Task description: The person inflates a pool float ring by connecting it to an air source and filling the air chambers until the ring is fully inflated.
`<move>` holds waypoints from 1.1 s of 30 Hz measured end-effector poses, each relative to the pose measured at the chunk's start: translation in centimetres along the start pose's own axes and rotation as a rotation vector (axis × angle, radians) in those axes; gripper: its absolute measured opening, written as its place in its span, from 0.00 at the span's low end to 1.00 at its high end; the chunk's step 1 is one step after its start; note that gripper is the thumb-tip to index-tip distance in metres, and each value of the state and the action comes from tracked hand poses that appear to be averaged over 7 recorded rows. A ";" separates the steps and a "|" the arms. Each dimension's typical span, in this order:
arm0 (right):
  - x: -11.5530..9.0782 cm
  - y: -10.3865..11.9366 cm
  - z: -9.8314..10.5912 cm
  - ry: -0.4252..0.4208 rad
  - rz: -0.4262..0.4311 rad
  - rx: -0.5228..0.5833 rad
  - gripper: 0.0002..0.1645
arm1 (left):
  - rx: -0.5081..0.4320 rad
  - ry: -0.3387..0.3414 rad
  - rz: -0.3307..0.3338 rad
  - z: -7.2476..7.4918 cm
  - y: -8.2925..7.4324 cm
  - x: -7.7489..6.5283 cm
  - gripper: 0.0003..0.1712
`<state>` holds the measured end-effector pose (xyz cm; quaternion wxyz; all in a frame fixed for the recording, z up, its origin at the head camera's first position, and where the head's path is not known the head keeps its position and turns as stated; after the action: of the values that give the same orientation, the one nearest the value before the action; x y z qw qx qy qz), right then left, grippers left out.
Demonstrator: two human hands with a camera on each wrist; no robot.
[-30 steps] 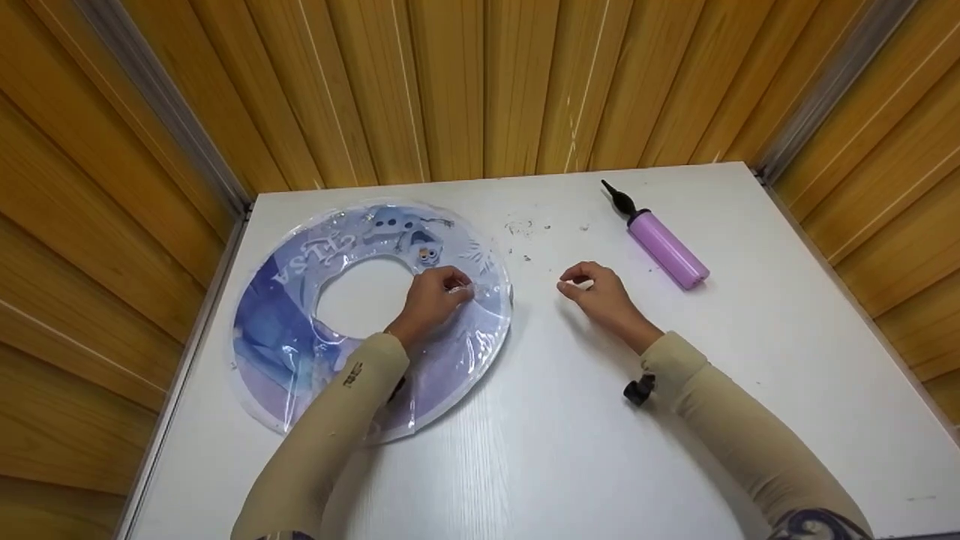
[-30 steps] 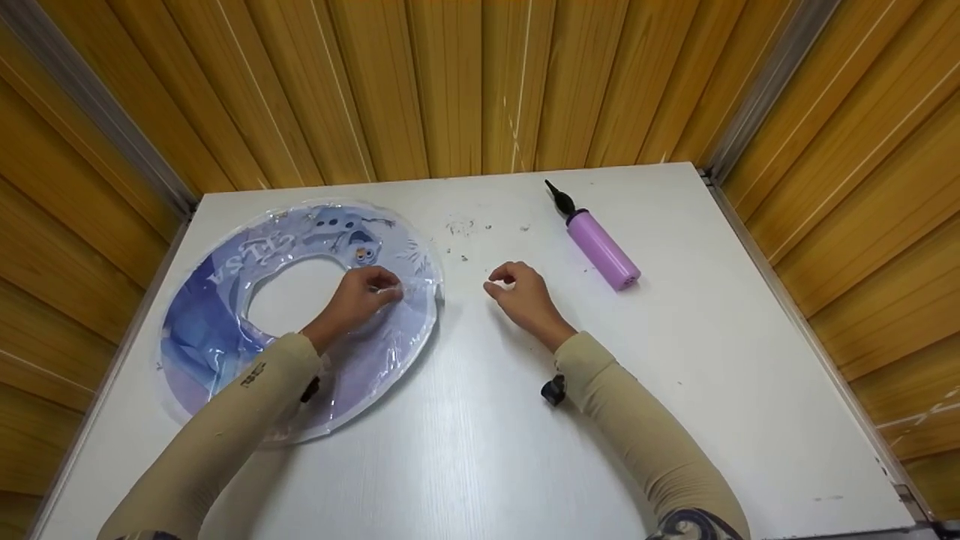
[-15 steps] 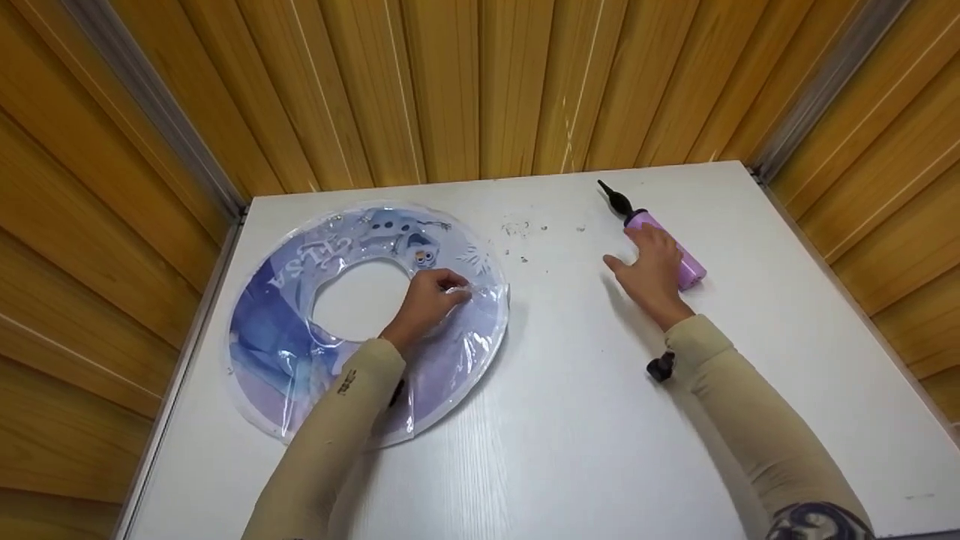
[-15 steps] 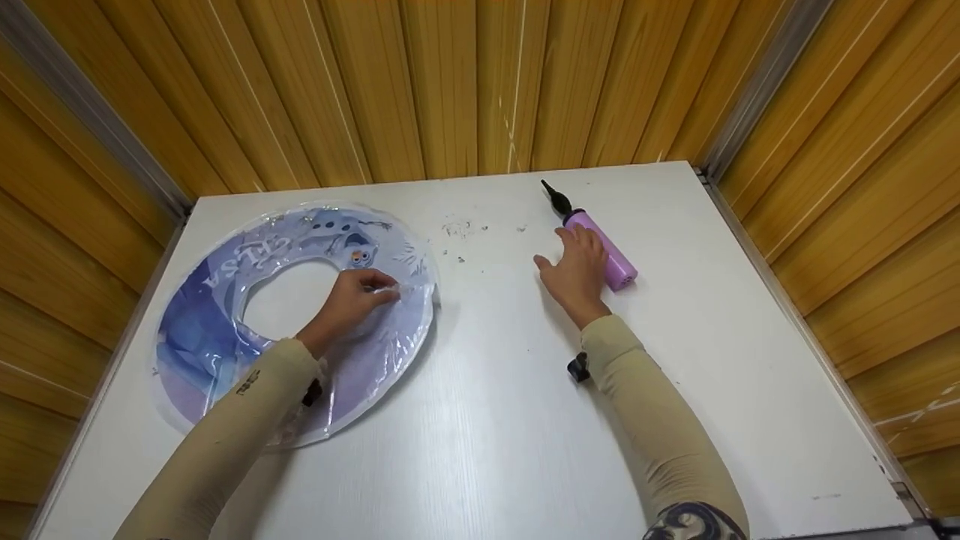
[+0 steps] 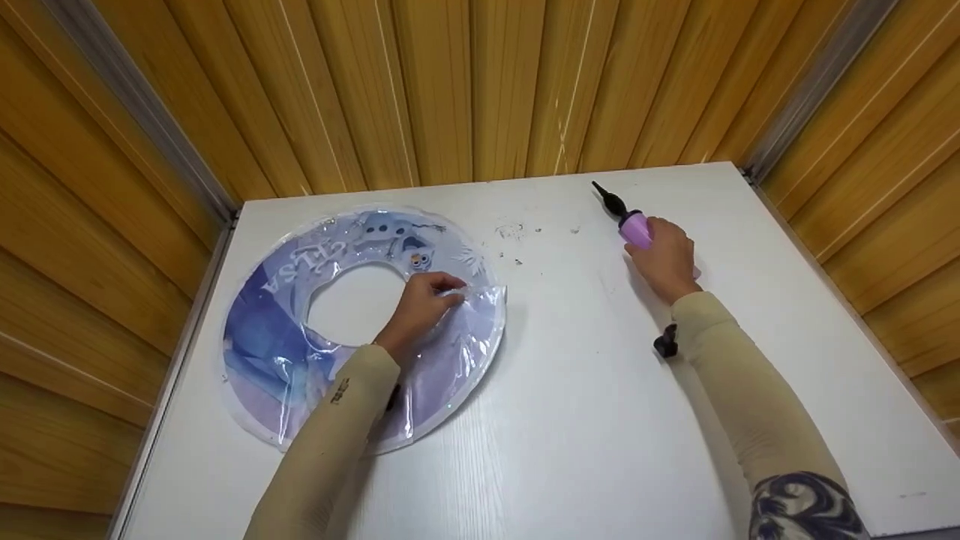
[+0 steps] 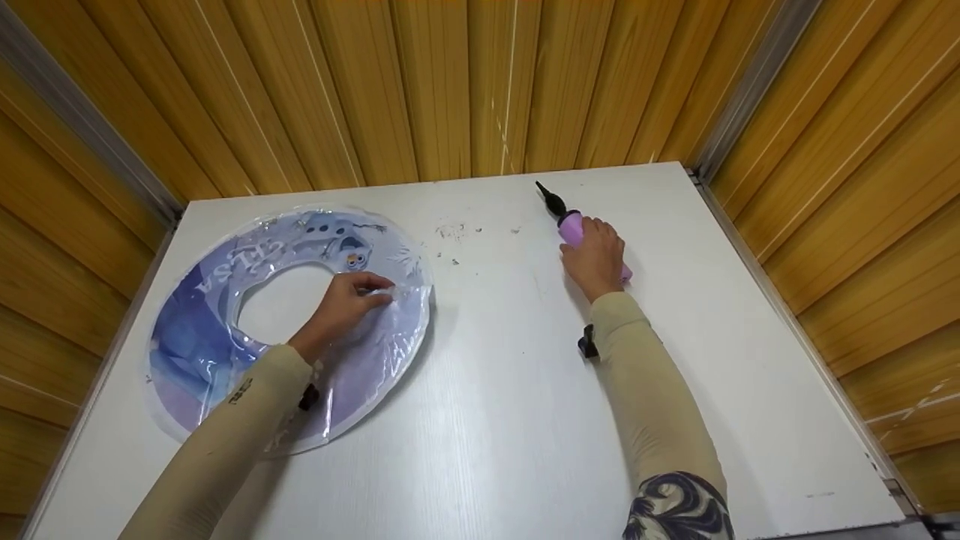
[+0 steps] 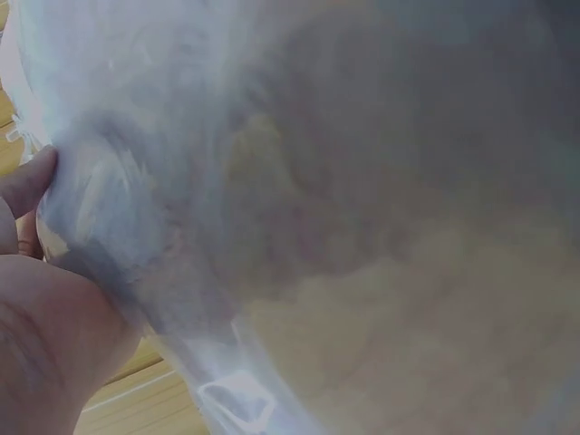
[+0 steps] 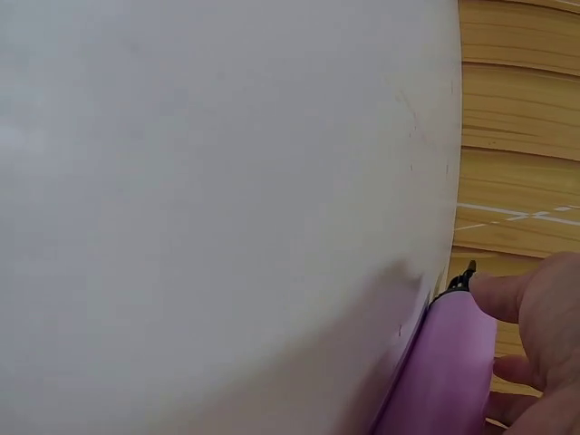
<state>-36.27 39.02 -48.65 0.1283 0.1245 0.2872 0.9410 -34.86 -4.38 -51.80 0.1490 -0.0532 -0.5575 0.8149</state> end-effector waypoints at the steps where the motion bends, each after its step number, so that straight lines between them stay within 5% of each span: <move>1: 0.1 0.0 -0.1 0.002 0.001 -0.004 0.33 | 0.012 -0.006 -0.003 0.1 -0.1 0.0 0.11; 11: 2.3 0.6 -1.4 0.082 -0.022 -0.048 0.30 | 0.072 -0.017 0.030 0.3 0.1 0.0 0.08; 21: 4.7 1.1 -1.9 0.104 -0.014 -0.119 0.39 | 0.121 -0.022 -0.039 0.4 -0.5 0.0 0.08; 33: 7.5 2.2 -3.9 0.216 -0.052 -0.194 0.33 | 0.148 -0.017 -0.081 0.5 -0.7 0.0 0.07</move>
<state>-44.85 37.64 -49.30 0.1324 0.0023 0.2100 0.9687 -34.83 -4.60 -50.93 0.1809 -0.0124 -0.4985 0.8477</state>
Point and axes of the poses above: each hand's wrist, its own x-axis towards the middle knuckle, its own z-axis out of the back of the hand, y = z × x, the point moved 8 cm from there along x, towards the middle knuckle, and after that the axes turned 5 degrees about -z, right-handed, at the moved point
